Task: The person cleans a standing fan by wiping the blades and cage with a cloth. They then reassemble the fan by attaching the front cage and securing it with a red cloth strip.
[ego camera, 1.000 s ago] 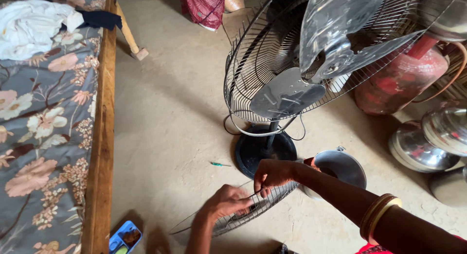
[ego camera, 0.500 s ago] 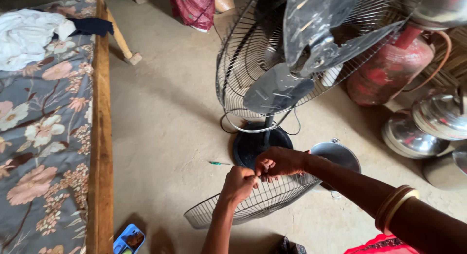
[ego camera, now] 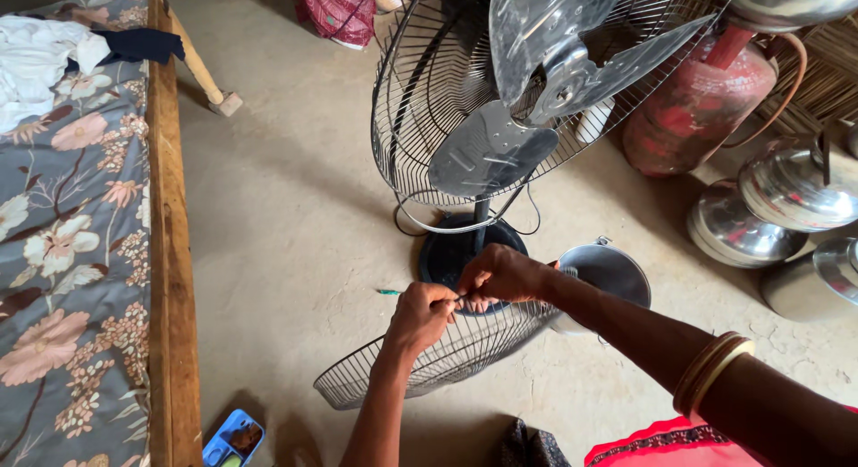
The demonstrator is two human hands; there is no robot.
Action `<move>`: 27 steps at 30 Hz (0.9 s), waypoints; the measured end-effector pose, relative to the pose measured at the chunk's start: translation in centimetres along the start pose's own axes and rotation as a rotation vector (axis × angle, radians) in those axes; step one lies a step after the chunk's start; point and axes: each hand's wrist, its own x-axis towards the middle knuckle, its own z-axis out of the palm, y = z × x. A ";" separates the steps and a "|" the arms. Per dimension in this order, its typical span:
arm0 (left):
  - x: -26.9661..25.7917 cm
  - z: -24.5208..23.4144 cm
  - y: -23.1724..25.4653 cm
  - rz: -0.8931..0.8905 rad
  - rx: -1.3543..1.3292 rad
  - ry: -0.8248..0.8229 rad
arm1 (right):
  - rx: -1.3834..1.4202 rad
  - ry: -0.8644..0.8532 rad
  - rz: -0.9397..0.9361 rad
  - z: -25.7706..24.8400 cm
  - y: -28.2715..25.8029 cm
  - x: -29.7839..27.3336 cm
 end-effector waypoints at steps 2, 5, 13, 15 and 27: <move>0.1 0.0 -0.1 0.007 -0.019 -0.009 | -0.015 -0.016 -0.006 -0.3 0.1 0.1; 0.3 0.0 0.2 0.043 -0.020 -0.005 | -0.038 -0.016 -0.035 -0.7 0.0 0.0; 0.2 0.2 2.4 -0.008 0.066 0.019 | -0.028 0.048 0.010 -1.6 -0.3 -0.8; 0.4 0.2 2.8 0.016 0.085 0.021 | -0.011 0.062 0.023 -1.5 -0.3 -0.9; 0.7 0.9 2.9 -0.028 0.002 -0.074 | -0.037 0.016 -0.028 -2.5 0.8 -2.1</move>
